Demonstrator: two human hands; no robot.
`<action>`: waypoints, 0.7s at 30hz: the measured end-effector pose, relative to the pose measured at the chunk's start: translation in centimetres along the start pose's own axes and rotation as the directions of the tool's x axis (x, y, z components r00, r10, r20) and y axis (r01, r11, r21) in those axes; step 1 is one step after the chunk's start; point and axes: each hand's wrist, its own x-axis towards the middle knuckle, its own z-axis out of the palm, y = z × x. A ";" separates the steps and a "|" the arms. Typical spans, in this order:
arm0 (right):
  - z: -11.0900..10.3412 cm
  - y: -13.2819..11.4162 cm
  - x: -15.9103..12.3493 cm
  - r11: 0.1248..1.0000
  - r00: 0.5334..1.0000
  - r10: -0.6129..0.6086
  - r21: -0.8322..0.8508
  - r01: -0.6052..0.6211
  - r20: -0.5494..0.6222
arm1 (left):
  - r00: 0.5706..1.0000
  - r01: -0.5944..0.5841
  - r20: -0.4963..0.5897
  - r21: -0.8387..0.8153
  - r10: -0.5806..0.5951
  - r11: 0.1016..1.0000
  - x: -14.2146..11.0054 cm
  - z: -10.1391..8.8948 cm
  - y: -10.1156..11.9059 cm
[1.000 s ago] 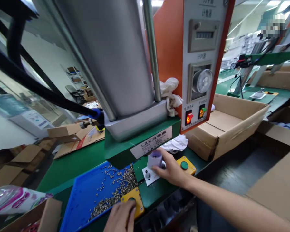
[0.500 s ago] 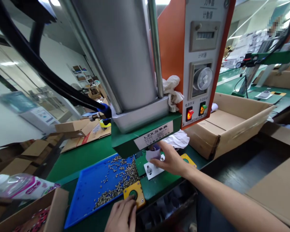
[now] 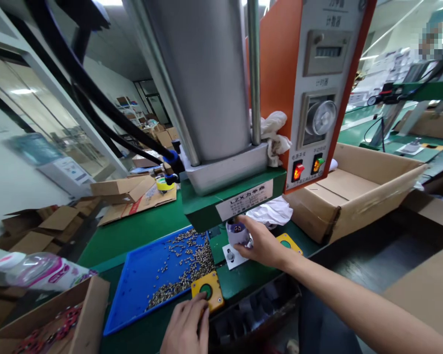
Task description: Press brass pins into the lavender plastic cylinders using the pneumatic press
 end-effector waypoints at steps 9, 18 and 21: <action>-0.4 -0.9 -0.2 0.997 0.997 0.072 0.014 -0.072 -0.034 | 0.997 0.069 -0.013 -0.048 -0.070 0.996 -0.3 0.0 1.4; 0.9 0.1 -1.7 0.999 0.999 0.036 -0.001 -0.036 0.014 | 0.995 0.095 -0.017 0.015 -0.094 0.995 -0.8 0.2 1.4; 1.7 0.1 -1.7 0.999 0.999 0.040 -0.026 -0.041 -0.026 | 0.995 0.097 -0.015 0.059 -0.096 0.994 -1.1 0.3 1.7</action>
